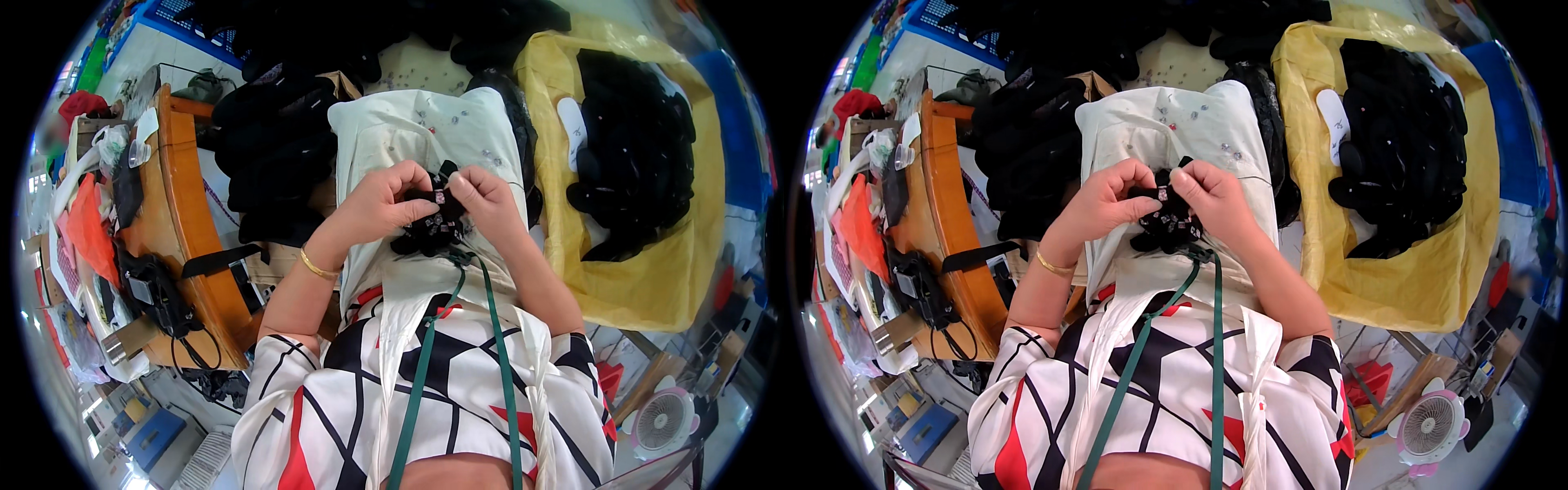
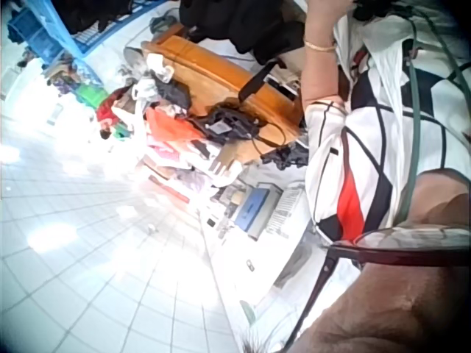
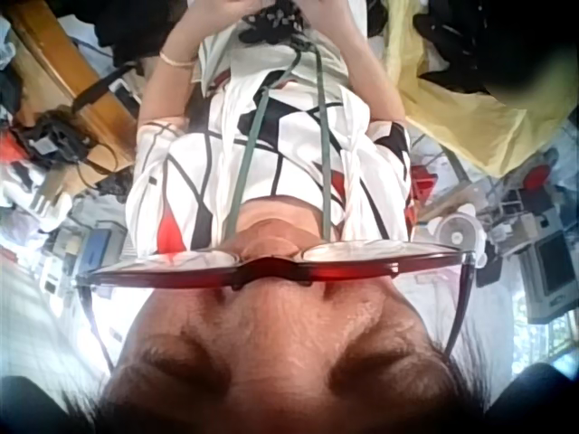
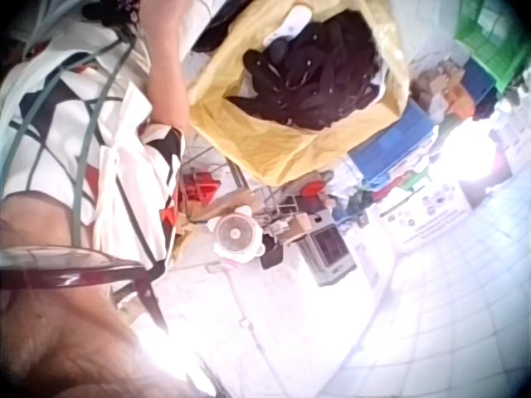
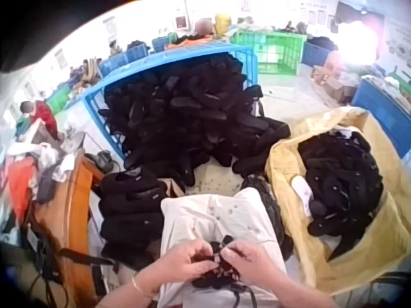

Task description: The person sits on the floor and hand-sews a black slip-on shoe using a needle and thread. They repeatedly insert the needle into the shoe's sole and pull the thread through to attach or reinforce the sole. The person handles multiple shoes, picking them up from a nearby pile and placing them back down.

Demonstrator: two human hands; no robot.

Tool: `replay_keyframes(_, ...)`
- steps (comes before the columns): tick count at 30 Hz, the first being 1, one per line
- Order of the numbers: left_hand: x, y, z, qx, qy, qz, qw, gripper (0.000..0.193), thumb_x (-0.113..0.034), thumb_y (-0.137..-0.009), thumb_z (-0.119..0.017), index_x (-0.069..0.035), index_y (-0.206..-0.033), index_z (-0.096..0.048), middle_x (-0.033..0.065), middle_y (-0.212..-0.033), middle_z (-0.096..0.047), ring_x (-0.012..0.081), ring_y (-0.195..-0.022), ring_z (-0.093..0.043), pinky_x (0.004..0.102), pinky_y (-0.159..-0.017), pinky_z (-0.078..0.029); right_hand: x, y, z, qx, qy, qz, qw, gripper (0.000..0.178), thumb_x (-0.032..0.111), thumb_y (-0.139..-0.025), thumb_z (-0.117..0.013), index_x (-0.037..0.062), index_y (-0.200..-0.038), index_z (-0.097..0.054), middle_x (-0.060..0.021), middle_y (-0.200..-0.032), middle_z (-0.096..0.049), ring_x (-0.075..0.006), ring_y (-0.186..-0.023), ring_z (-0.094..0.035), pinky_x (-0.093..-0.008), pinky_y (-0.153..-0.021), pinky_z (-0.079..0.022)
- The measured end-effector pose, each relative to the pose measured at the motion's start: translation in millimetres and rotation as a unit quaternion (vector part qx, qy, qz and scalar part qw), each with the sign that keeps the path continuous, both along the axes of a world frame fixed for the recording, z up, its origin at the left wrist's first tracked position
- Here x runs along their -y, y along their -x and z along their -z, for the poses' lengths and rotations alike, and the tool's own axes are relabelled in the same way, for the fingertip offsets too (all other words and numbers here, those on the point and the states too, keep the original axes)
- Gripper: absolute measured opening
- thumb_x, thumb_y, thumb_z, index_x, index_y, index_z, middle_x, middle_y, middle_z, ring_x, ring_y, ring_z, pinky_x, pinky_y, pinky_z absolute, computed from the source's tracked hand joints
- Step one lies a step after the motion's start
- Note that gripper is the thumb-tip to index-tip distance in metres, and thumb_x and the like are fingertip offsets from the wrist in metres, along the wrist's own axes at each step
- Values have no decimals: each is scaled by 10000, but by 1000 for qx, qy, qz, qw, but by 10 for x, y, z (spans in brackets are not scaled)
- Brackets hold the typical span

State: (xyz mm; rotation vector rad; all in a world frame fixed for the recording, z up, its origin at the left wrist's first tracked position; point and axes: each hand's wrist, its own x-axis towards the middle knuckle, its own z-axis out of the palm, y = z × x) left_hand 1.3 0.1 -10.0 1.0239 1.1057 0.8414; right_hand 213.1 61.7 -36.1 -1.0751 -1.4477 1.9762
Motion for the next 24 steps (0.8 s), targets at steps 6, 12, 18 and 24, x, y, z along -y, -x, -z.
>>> replay_keyframes(6,-34,59,55,41,82,-2,996,286,-96,-907,-717,-26,-1163,-610,-35,-947,-626,20,-773,-553,170,-669,-457,115,61,152,-2,82,25,996,256,304,-1015,-595,78,-901,-634,69,-760,-581,-7,-641,-477,-183,-556,-376)
replay_keyframes(12,22,-31,212,-34,2,0,999,258,-128,-914,-721,-6,-1138,-684,-18,-930,-663,25,-779,-571,173,-685,-467,101,60,129,44,46,23,998,318,336,-982,-648,28,-906,-627,37,-752,-573,-41,-647,-511,-211,-567,-434)
replay_keyframes(18,39,-53,100,-78,-18,-63,995,214,-129,-908,-729,-5,-1081,-712,-15,-855,-664,32,-721,-562,184,-633,-455,285,71,100,1,-117,76,990,220,205,-962,-681,5,-1031,-620,23,-800,-589,-52,-723,-538,-211,-634,-456)
replay_keyframes(24,105,-82,31,28,-15,20,999,150,-138,-922,-711,-5,-990,-705,-1,-799,-658,28,-664,-549,181,-588,-440,263,-18,151,-33,-50,38,997,176,186,-996,-628,10,-994,-616,17,-816,-576,-61,-734,-507,-220,-662,-435)
